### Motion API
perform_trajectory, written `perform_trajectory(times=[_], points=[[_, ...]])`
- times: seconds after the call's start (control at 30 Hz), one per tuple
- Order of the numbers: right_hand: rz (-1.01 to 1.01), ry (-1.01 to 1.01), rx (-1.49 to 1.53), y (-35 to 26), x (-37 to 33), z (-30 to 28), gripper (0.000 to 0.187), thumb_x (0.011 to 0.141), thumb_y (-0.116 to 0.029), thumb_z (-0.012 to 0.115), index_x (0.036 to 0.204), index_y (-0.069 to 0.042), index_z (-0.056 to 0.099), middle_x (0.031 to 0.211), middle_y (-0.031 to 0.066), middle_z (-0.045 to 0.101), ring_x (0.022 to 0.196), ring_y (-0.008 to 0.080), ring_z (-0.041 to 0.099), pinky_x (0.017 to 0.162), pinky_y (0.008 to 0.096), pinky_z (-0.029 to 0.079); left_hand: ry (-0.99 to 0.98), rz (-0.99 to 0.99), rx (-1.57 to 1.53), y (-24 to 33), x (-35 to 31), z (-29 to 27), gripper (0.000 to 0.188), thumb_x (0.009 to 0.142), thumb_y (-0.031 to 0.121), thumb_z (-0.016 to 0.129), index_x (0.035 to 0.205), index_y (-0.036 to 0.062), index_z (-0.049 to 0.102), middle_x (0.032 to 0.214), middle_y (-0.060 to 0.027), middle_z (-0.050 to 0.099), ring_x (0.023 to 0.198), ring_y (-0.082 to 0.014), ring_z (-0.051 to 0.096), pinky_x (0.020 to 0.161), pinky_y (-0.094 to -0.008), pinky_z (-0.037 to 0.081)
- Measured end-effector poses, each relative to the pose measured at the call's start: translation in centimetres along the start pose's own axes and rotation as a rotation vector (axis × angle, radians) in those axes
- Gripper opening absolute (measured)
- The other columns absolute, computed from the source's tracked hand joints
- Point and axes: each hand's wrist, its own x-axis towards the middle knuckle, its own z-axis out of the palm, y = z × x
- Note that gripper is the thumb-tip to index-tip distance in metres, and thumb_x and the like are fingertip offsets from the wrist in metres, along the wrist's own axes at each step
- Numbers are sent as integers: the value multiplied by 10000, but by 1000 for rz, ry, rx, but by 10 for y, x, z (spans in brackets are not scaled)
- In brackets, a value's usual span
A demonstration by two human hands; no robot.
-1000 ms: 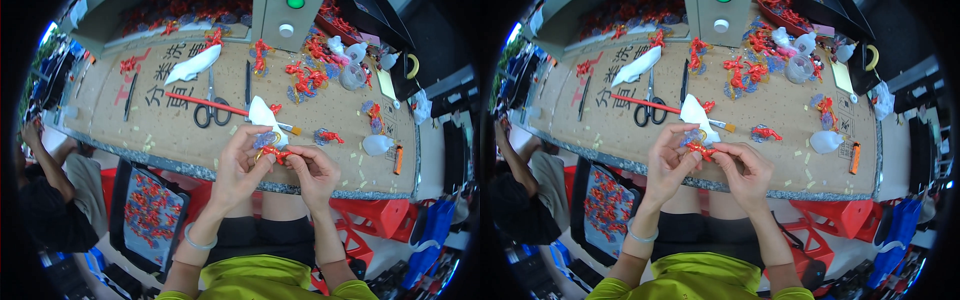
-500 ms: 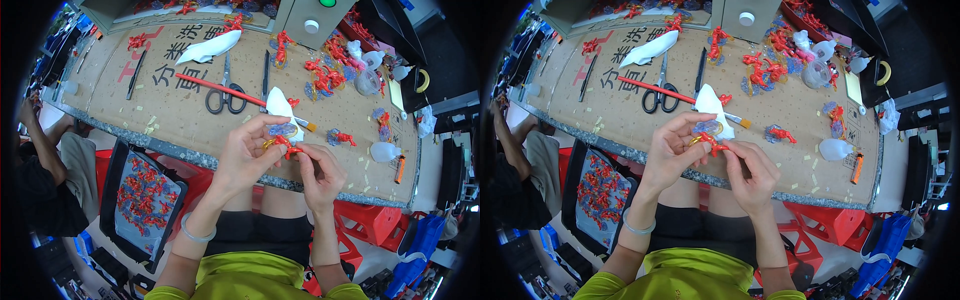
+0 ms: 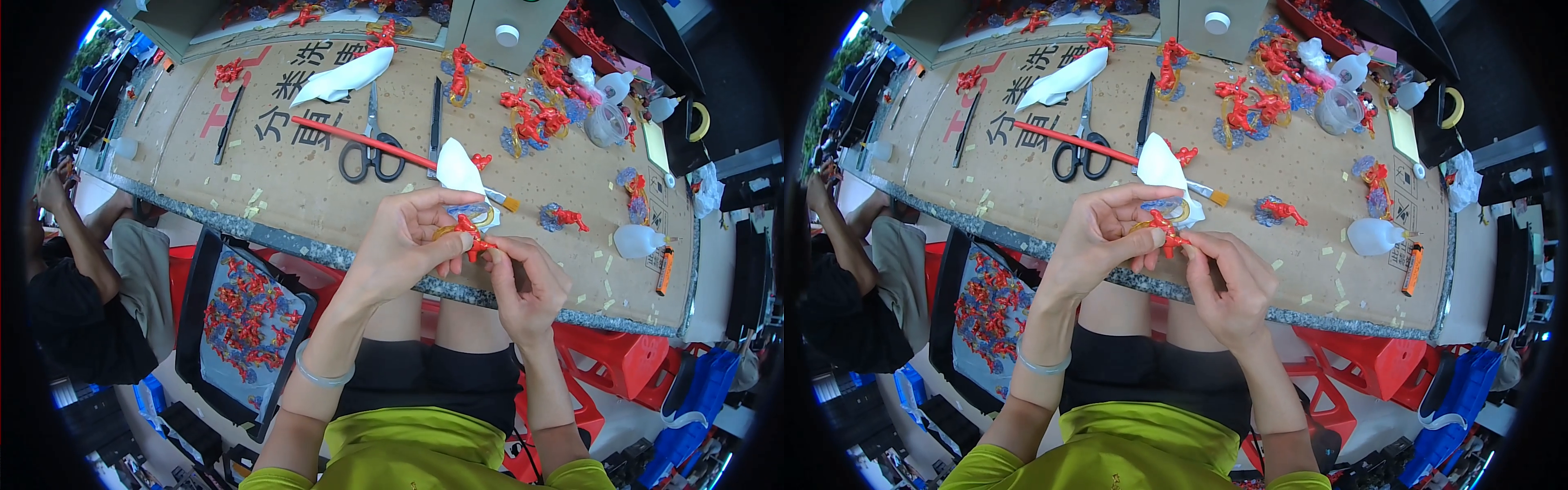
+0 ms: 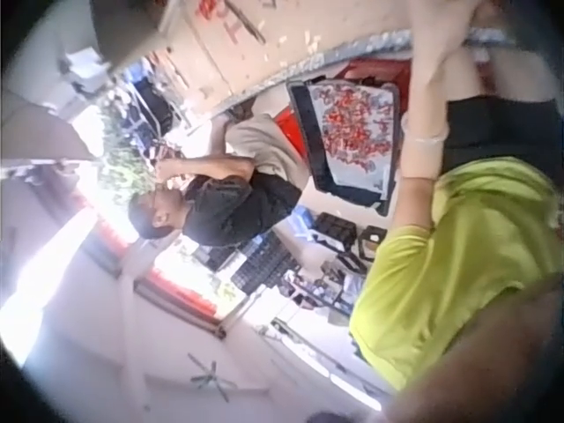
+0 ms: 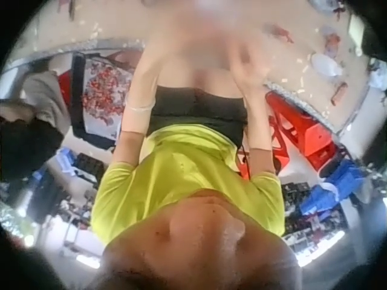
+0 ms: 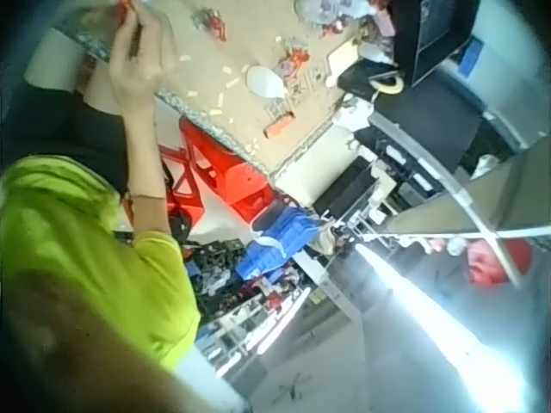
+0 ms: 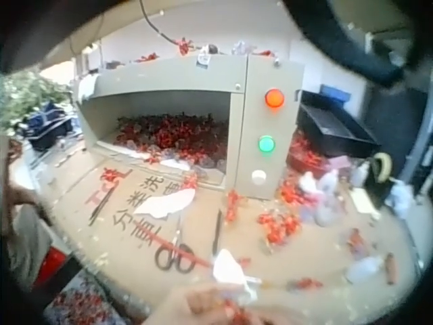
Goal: The person assembles small red and blue plastic figures by applying adhesive from a bottle to them, then uses a paint brush to spread the adhesive.
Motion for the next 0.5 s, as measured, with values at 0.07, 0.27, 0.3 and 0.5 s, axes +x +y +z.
perform_trajectory(times=[0.07, 0.27, 0.3, 0.5], points=[[-12, -21, -26, 0, 0, 0, 179, 755, 105, 605, 922, 46, 630, 776, 142, 648, 644, 195, 635, 557, 261, 491, -21, -8, 21, 0, 0, -1, 386, 805, -77, 593, 1187, -36, 561, 726, -52, 619, 564, -64, 553, 486, -184, 426], [-46, -37, -94, 1, -2, 0, 204, 731, 114, 612, 921, 41, 632, 770, 144, 647, 650, 231, 640, 564, 282, 499, -14, -29, 53, -1, -1, -1, 383, 802, -70, 599, 1183, -37, 565, 718, -53, 616, 558, -64, 546, 480, -182, 417], [-45, -37, -91, 1, -1, 0, 204, 731, 114, 612, 921, 41, 632, 770, 144, 647, 650, 231, 640, 564, 282, 499, -9, -36, 47, 1, -1, 0, 384, 803, -68, 600, 1184, -37, 565, 717, -53, 616, 558, -64, 546, 479, -182, 418], [-58, -32, -97, 0, 1, 0, 221, 713, 125, 617, 918, 43, 632, 781, 150, 649, 661, 240, 642, 571, 290, 502, -35, -67, 41, 3, 0, -3, 399, 801, -121, 516, 1188, -28, 553, 747, -50, 615, 587, -55, 560, 502, -176, 434]])
